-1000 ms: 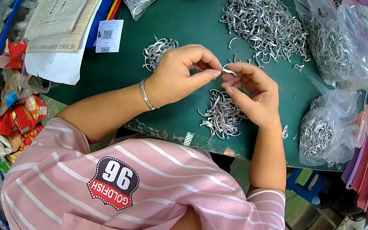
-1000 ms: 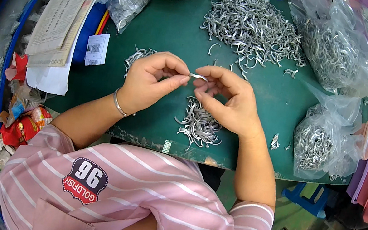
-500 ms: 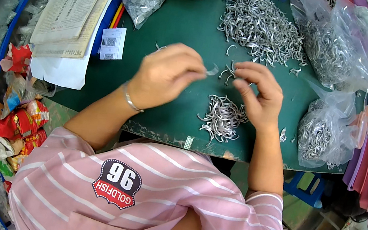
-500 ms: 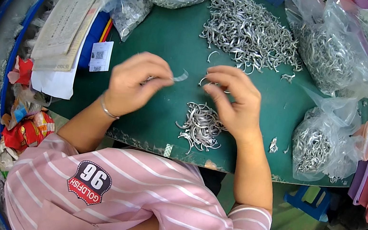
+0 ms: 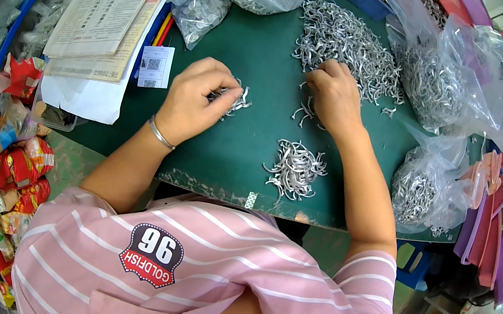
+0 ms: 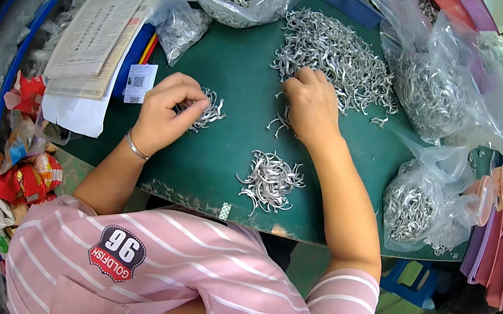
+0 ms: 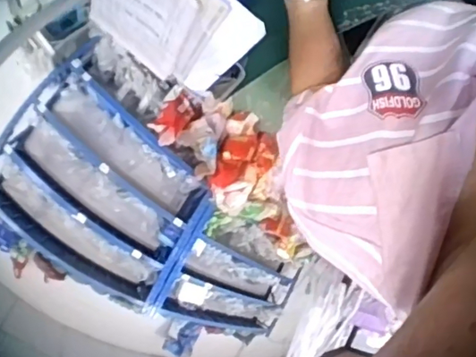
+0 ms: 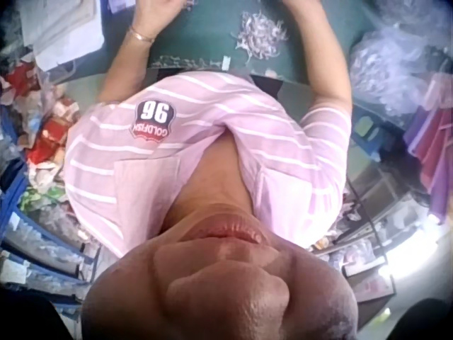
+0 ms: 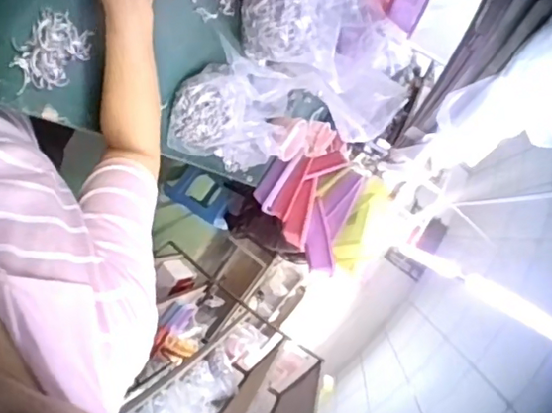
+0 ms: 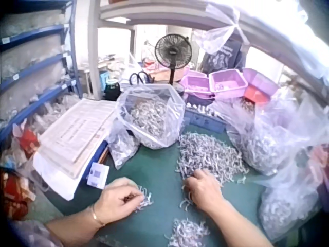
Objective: The person sorts crescent-shaped metal hooks by hand on a green table, picking them up from a pile and organizing them into groups or placing them into plastic bags.
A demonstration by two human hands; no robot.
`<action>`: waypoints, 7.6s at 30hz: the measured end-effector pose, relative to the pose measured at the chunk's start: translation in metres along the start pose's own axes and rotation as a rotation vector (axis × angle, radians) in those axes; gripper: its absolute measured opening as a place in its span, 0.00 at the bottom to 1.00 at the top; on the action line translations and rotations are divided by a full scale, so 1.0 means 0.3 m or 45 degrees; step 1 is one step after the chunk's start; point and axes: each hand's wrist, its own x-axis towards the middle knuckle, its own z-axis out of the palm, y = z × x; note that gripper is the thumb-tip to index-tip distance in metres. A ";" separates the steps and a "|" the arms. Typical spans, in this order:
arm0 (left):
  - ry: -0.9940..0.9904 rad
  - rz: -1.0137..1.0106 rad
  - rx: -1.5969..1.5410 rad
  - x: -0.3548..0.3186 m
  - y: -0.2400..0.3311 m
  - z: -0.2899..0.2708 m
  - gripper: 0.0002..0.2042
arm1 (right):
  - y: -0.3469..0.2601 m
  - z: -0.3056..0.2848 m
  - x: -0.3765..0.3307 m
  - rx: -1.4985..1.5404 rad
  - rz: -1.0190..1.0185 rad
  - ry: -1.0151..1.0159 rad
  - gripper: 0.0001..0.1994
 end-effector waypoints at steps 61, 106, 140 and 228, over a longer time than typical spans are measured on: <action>-0.068 -0.532 0.029 0.025 -0.058 -0.027 0.06 | -0.104 -0.064 -0.140 0.798 0.743 0.085 0.04; -0.207 -0.273 -0.567 0.007 0.062 0.196 0.08 | -0.072 -0.157 -0.241 0.212 0.365 -0.186 0.05; -0.408 0.060 -0.413 -0.005 0.088 0.209 0.04 | -0.212 -0.252 -0.264 0.977 0.635 -0.354 0.02; -0.017 -0.668 -2.187 0.073 0.122 0.057 0.20 | -0.148 -0.369 -0.142 2.308 1.008 0.669 0.20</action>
